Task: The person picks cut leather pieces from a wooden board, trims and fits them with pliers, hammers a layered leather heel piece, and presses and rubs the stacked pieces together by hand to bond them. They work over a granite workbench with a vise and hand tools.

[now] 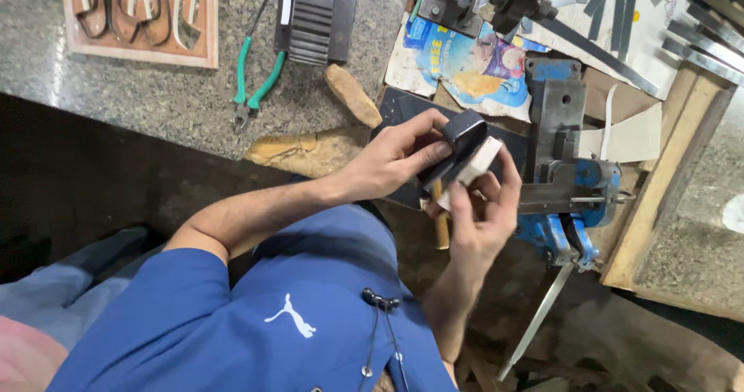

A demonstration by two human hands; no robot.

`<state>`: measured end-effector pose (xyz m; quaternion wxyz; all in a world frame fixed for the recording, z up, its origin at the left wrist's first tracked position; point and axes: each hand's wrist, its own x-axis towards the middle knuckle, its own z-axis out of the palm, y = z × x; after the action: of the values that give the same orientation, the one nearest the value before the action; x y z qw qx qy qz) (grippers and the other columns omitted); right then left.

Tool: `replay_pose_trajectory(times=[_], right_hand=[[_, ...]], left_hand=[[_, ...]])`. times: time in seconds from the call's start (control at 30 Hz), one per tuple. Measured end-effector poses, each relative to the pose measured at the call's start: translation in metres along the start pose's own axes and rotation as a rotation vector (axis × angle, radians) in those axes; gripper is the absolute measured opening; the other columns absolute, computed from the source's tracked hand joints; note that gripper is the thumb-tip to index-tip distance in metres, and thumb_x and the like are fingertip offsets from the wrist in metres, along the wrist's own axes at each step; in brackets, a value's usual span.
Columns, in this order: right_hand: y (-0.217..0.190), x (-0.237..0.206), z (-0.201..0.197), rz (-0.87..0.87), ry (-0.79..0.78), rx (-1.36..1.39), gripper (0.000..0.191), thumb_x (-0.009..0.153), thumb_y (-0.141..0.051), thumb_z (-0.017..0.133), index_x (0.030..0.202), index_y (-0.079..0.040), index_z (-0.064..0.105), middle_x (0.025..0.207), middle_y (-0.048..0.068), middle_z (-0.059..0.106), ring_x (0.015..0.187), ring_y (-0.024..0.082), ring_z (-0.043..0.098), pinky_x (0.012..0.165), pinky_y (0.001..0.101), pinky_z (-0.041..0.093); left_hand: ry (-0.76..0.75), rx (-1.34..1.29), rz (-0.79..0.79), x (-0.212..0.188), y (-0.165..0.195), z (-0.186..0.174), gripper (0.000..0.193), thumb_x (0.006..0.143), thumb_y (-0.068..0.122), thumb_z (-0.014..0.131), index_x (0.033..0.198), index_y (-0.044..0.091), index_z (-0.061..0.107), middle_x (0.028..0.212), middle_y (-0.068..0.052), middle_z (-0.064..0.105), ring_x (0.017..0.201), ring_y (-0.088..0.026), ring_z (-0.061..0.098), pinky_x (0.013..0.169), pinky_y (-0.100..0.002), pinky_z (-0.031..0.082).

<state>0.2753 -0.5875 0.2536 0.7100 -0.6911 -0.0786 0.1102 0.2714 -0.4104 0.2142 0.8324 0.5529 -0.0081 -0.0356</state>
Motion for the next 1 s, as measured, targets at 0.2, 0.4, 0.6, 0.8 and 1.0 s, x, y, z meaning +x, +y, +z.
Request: replay_pose_trajectory(times=[0.2,0.4,0.6,0.8,1.0], right_hand=[[-0.018,-0.002,0.014,-0.041,-0.022,-0.271,0.062,0.103,0.003,0.065,0.159,0.0,0.041,0.104,0.014,0.074,0.081,0.01,0.067,0.07,0.0254,0.058],[-0.019,-0.011,0.009,-0.261,-0.035,-0.417,0.064,0.109,0.002,0.066,0.164,-0.001,0.032,0.104,0.011,0.075,0.091,0.006,0.063,0.082,0.0206,0.052],[-0.026,-0.008,-0.008,-0.216,-0.06,-0.446,0.063,0.105,0.002,0.066,0.162,0.0,0.04,0.099,0.008,0.074,0.081,0.004,0.059,0.076,0.0182,0.05],[-0.029,-0.009,-0.013,-0.221,-0.006,-0.501,0.059,0.105,0.002,0.068,0.16,0.0,0.046,0.082,0.003,0.064,0.076,0.003,0.053,0.071,0.0168,0.044],[-0.041,-0.013,-0.011,-0.186,0.022,-0.537,0.057,0.105,0.002,0.069,0.158,0.001,0.048,0.085,0.004,0.064,0.077,0.003,0.055,0.074,0.0188,0.045]], left_hand=[[0.042,0.338,0.22,-0.017,0.019,-0.006,0.019,0.108,0.009,0.06,0.127,0.006,0.058,0.098,-0.011,0.075,0.094,-0.015,0.076,0.08,-0.032,0.058],[0.051,0.389,0.309,-0.019,0.028,0.0,0.028,0.105,0.002,0.063,0.133,0.006,0.057,0.105,-0.012,0.075,0.101,-0.022,0.079,0.081,-0.032,0.061],[-0.011,0.482,0.469,-0.018,0.028,0.007,0.054,0.099,-0.013,0.061,0.146,0.01,0.049,0.135,-0.014,0.068,0.119,-0.028,0.075,0.095,-0.033,0.066],[-0.118,0.613,0.394,-0.016,0.028,0.011,0.074,0.089,-0.014,0.066,0.154,0.013,0.042,0.148,-0.014,0.062,0.103,-0.029,0.076,0.079,-0.034,0.063],[-0.139,0.648,0.448,-0.013,0.028,0.014,0.086,0.084,-0.015,0.064,0.16,0.013,0.035,0.133,-0.013,0.064,0.104,-0.032,0.075,0.084,-0.036,0.064]])
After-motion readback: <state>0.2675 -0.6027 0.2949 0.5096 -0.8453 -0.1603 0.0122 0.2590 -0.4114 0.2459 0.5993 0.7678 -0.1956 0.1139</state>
